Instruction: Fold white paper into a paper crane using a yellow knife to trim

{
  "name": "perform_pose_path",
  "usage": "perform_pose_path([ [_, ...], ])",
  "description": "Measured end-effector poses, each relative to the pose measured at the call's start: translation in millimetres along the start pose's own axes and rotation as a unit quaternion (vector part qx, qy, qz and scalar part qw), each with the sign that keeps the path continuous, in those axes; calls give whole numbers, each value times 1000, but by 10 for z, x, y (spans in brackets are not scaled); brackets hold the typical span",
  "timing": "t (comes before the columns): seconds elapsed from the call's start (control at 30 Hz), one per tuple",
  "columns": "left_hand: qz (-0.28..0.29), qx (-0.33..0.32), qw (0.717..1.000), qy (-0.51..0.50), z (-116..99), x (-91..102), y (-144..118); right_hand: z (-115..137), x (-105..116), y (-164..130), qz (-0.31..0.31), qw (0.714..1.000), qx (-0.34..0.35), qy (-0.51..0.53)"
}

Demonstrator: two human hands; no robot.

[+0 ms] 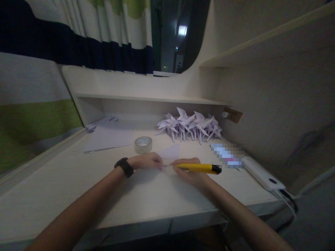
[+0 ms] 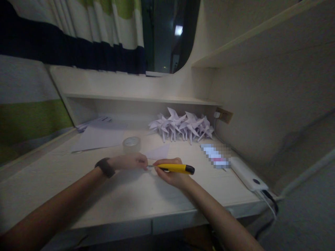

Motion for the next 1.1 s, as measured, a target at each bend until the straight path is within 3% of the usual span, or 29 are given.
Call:
perform_pose_path([
  [0.13, -6, -4, 1000, 16, -21, 15, 1, 14, -17, -24, -5, 1000, -3, -16],
  [0.4, 88, -6, 996, -21, -106, -70, 8, 342, -143, -41, 157, 987, 31, -14],
  [0.47, 73, -3, 997, -14, -141, -27, -2, 321, -123, -31, 137, 990, 12, -27],
  [0.6, 18, 0, 1000, -3, -163, 89, -33, 212, 23, -36, 28, 998, -32, -49],
  [0.77, 32, 2, 999, 15, -139, 60, -63, 293, -123, 6, 112, 994, 16, 3],
  [0.9, 2, 9, 1000, 4, -120, 112, -94, 209, 5, 4, 41, 999, -24, 4],
  [1.1, -17, 21, 999, 30, -144, 162, -167, 190, 106, 1, 71, 994, -6, 77],
])
Point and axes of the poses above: each hand's wrist, its own y-axis towards the middle knuckle, its own x-axis out of the back of the hand, z = x × y, the point moved 10 cm from there along y, towards the middle knuckle, and after that the axes turned 15 degrees about z, right-handed, at the moved point
